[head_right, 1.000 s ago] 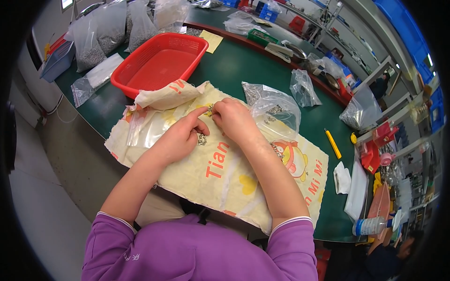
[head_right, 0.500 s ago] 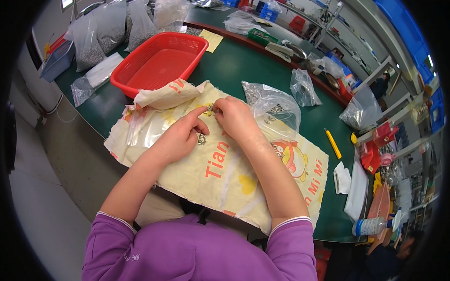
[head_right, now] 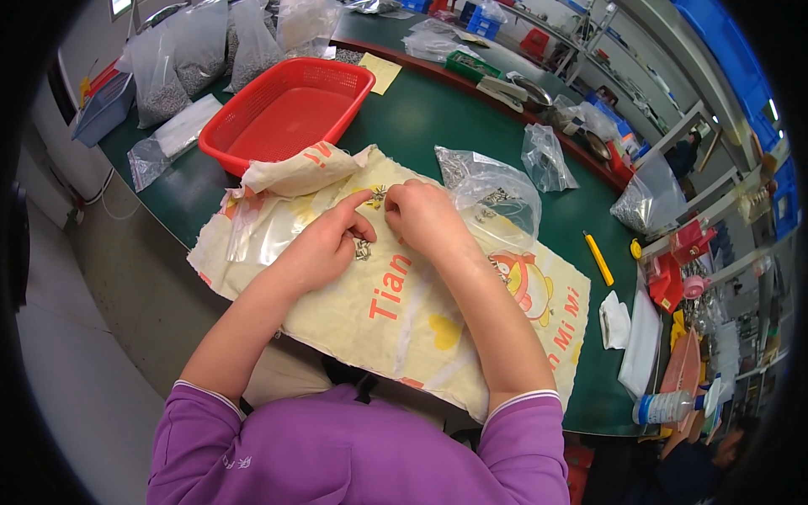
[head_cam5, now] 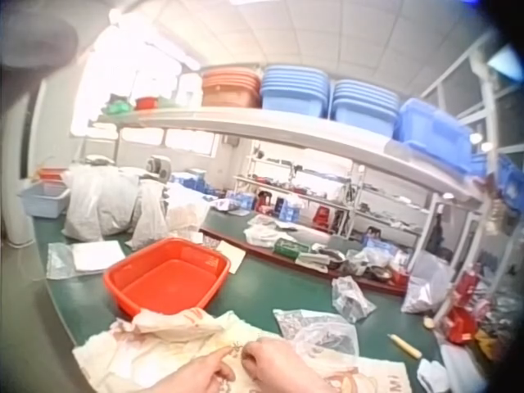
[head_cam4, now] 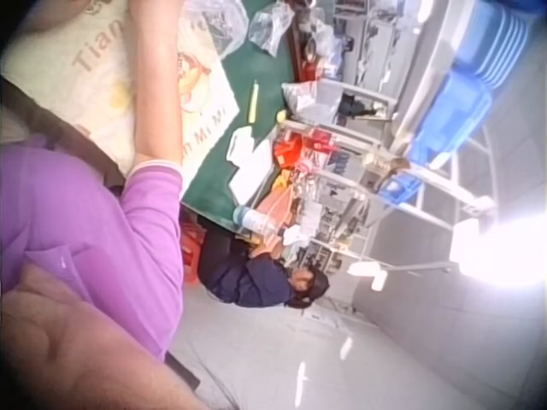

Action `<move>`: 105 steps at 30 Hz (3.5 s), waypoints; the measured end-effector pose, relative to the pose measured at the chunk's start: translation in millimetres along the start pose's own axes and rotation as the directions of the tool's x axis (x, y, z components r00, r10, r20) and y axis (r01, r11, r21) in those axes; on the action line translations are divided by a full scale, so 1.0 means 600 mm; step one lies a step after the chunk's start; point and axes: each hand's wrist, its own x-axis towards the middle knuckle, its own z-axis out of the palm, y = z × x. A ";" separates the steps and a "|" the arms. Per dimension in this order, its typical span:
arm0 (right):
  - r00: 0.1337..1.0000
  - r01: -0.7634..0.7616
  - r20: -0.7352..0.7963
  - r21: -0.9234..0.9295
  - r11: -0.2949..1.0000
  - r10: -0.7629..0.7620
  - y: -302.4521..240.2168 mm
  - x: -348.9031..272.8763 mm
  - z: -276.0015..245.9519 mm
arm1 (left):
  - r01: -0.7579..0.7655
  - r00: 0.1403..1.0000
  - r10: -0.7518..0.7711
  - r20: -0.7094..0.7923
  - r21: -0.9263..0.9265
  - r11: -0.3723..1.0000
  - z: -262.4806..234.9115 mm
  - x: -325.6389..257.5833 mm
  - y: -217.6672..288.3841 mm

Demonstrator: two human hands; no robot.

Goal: Sorting and inspecting small metal hardware components at a manufacturing workbench.

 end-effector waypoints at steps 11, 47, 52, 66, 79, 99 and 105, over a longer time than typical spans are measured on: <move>0.968 -0.202 0.193 0.234 0.951 0.158 -0.030 -0.004 -0.006 | -0.042 0.992 0.048 -0.116 0.054 0.998 0.008 -0.002 -0.017; 0.978 0.083 -0.188 -0.057 0.995 -0.092 0.010 0.019 0.035 | 0.005 0.999 -0.007 0.041 0.048 0.999 0.000 -0.003 0.005; 0.987 0.036 -0.151 -0.072 0.997 -0.047 0.004 0.015 0.022 | -0.021 1.000 0.021 0.022 0.033 0.999 0.001 -0.003 -0.002; 0.863 -0.410 0.418 0.256 0.876 0.282 -0.044 0.003 -0.043 | -0.085 0.996 0.089 -0.027 0.142 0.986 0.005 -0.008 -0.014; 0.988 -0.016 -0.154 0.032 0.999 0.021 -0.002 0.018 0.025 | -0.059 0.998 0.058 0.013 0.083 0.995 0.003 -0.004 -0.011; 0.993 -0.006 -0.115 0.147 0.989 0.023 0.004 0.032 -0.002 | -0.045 0.999 0.044 0.019 0.109 0.993 0.003 0.001 -0.006; 0.995 0.081 -0.060 0.020 0.997 -0.080 0.007 0.047 0.016 | 0.000 1.000 -0.001 0.012 0.068 0.998 0.001 0.001 -0.004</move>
